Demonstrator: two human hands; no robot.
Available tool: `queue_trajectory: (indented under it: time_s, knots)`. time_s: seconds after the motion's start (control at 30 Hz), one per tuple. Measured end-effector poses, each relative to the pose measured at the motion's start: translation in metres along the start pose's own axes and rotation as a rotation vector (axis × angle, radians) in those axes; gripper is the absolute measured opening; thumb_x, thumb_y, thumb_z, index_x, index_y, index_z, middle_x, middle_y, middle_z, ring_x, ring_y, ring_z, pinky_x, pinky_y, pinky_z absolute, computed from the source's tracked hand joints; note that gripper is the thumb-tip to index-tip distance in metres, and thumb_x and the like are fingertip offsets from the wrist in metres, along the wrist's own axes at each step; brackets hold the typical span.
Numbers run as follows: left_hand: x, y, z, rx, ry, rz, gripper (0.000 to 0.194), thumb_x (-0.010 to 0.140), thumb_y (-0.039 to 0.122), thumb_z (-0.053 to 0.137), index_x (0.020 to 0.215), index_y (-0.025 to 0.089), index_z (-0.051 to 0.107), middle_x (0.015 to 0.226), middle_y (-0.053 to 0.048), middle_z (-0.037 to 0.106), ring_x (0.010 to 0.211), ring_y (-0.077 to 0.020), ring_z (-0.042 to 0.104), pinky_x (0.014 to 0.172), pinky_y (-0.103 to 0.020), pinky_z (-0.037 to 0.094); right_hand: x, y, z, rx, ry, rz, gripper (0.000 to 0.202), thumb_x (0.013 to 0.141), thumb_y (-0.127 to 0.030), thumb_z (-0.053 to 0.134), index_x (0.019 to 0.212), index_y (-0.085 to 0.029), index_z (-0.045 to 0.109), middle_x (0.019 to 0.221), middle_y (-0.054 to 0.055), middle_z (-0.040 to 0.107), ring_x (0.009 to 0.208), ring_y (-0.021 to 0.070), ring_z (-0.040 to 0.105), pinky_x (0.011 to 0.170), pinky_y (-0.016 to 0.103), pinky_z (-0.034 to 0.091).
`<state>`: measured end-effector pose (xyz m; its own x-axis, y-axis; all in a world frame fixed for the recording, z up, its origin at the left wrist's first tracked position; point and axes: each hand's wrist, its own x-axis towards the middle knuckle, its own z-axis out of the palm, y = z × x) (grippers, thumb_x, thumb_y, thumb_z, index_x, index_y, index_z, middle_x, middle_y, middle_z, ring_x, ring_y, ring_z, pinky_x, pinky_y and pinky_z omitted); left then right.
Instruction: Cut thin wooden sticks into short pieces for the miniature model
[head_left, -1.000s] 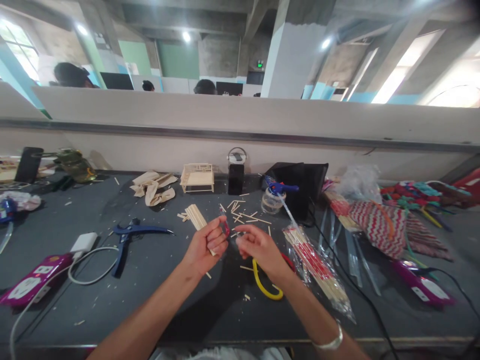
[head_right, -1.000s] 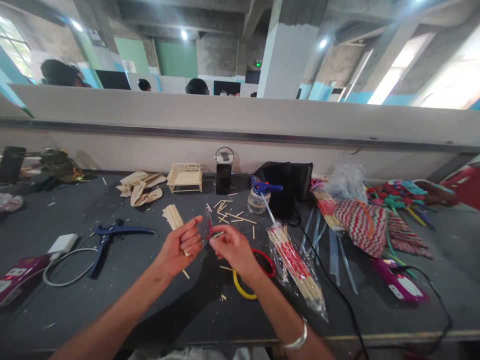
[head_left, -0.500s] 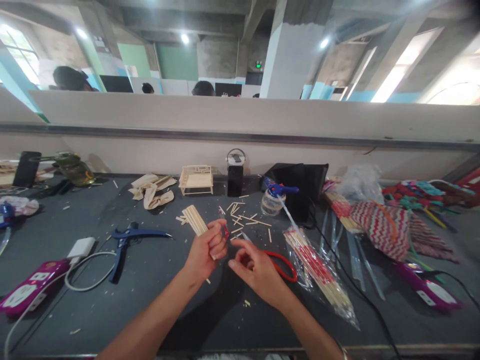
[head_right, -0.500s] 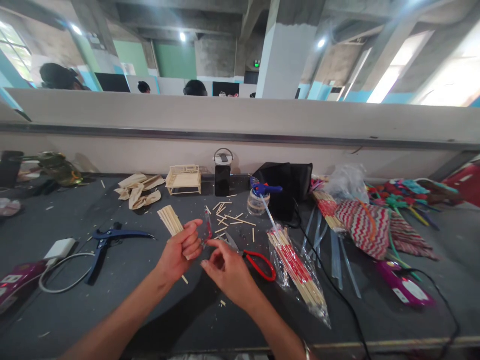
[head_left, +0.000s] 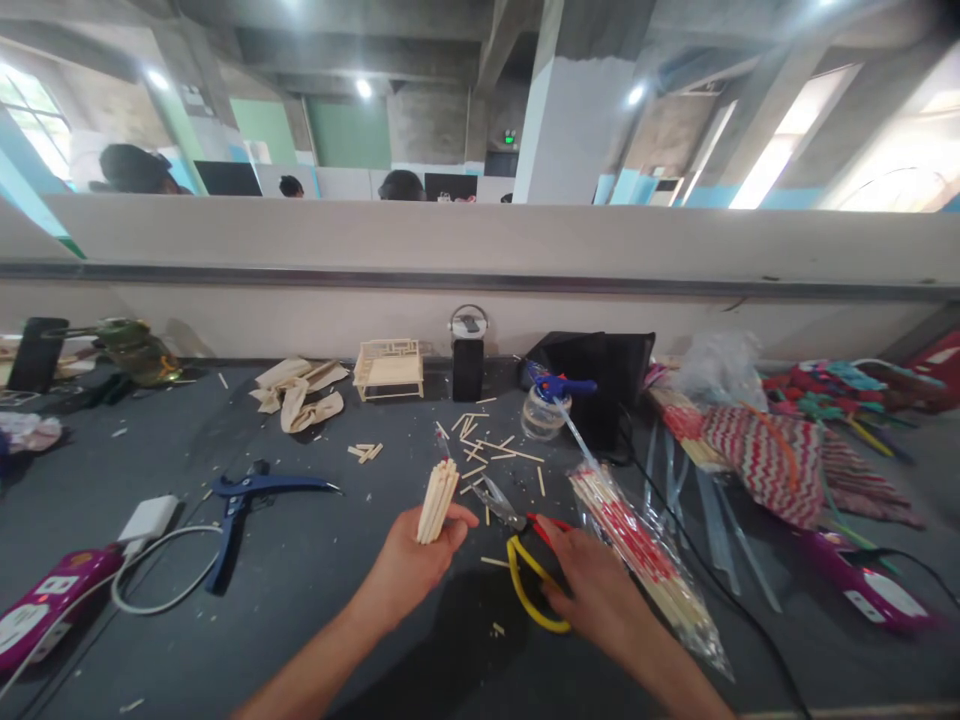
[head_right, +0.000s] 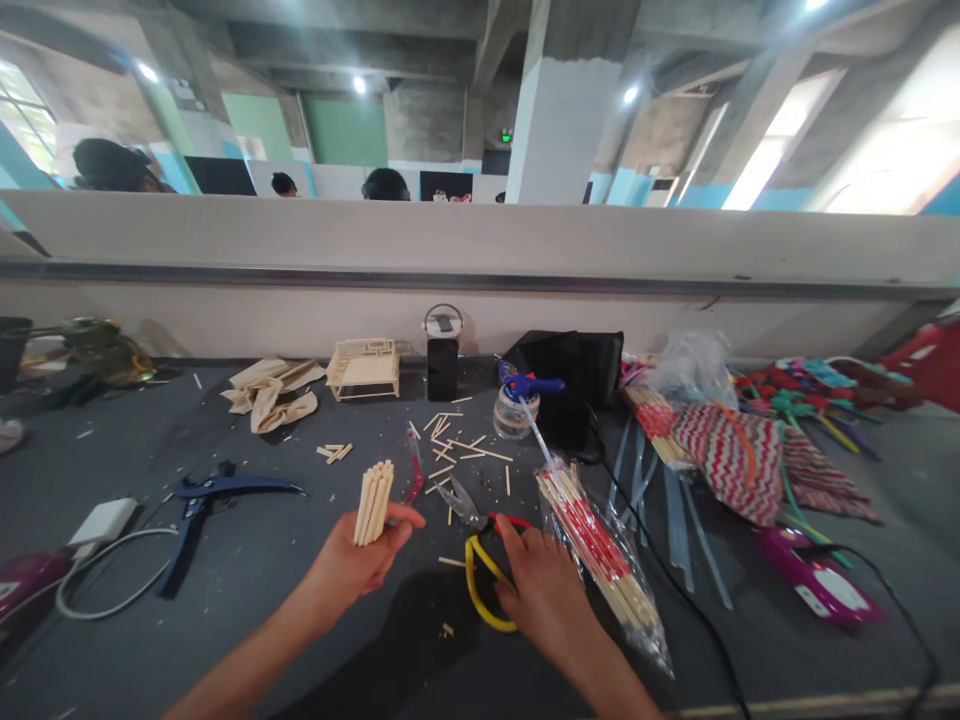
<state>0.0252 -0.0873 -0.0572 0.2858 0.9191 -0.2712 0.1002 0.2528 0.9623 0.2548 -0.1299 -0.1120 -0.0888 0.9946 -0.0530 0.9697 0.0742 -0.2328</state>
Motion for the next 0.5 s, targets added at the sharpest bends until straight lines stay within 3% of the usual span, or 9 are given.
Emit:
queue_trajectory:
  time_s: [0.07,0.17,0.27,0.4,0.5]
  knots:
    - [-0.003,0.001,-0.001,0.053,-0.002,0.011,0.032,0.07,0.045,0.064,0.083,0.015,0.064,0.04,0.011,0.03,0.037,-0.0049,0.027,0.037,-0.019,0.021,0.007,-0.004,-0.002,0.004,-0.089,0.032,0.065,0.068,-0.011,0.054,0.132,-0.017,0.046,0.104,0.013,0.065,0.093,0.0258,0.063,0.079,0.032,0.044]
    - [-0.01,0.003,-0.005,0.016,-0.057,-0.06,0.032,0.071,0.045,0.064,0.084,0.016,0.063,0.039,0.011,0.029,0.035,-0.005,0.025,0.035,-0.019,0.02,0.014,-0.004,-0.002,0.098,-0.116,0.103,0.059,0.065,-0.005,0.052,0.123,-0.014,0.049,0.092,0.01,0.066,0.081,0.0229,0.064,0.07,0.029,0.043]
    - [-0.02,0.005,-0.011,-0.137,-0.203,-0.165,0.029,0.073,0.043,0.064,0.086,0.017,0.062,0.039,0.012,0.026,0.033,-0.0043,0.019,0.034,-0.019,0.017,0.012,-0.003,-0.005,0.465,-0.061,0.081,0.048,0.071,-0.014,0.054,0.119,-0.017,0.047,0.076,0.002,0.062,0.068,0.0174,0.06,0.062,0.027,0.042]
    - [-0.028,0.003,-0.017,-0.235,-0.36,-0.23,0.023,0.076,0.039,0.064,0.085,0.018,0.063,0.041,0.012,0.025,0.033,-0.0044,0.019,0.034,-0.02,0.015,0.004,-0.013,-0.015,1.035,0.008,-0.034,0.052,0.076,-0.03,0.062,0.124,-0.022,0.042,0.071,-0.004,0.053,0.059,0.0127,0.052,0.056,0.026,0.043]
    - [-0.031,0.001,-0.019,-0.26,-0.446,-0.26,0.019,0.078,0.036,0.063,0.085,0.019,0.063,0.04,0.012,0.025,0.032,-0.0043,0.019,0.034,-0.02,0.016,0.0,-0.025,-0.024,1.258,0.007,-0.013,0.043,0.081,-0.039,0.061,0.118,-0.022,0.047,0.07,-0.004,0.051,0.056,0.0112,0.051,0.054,0.025,0.044]
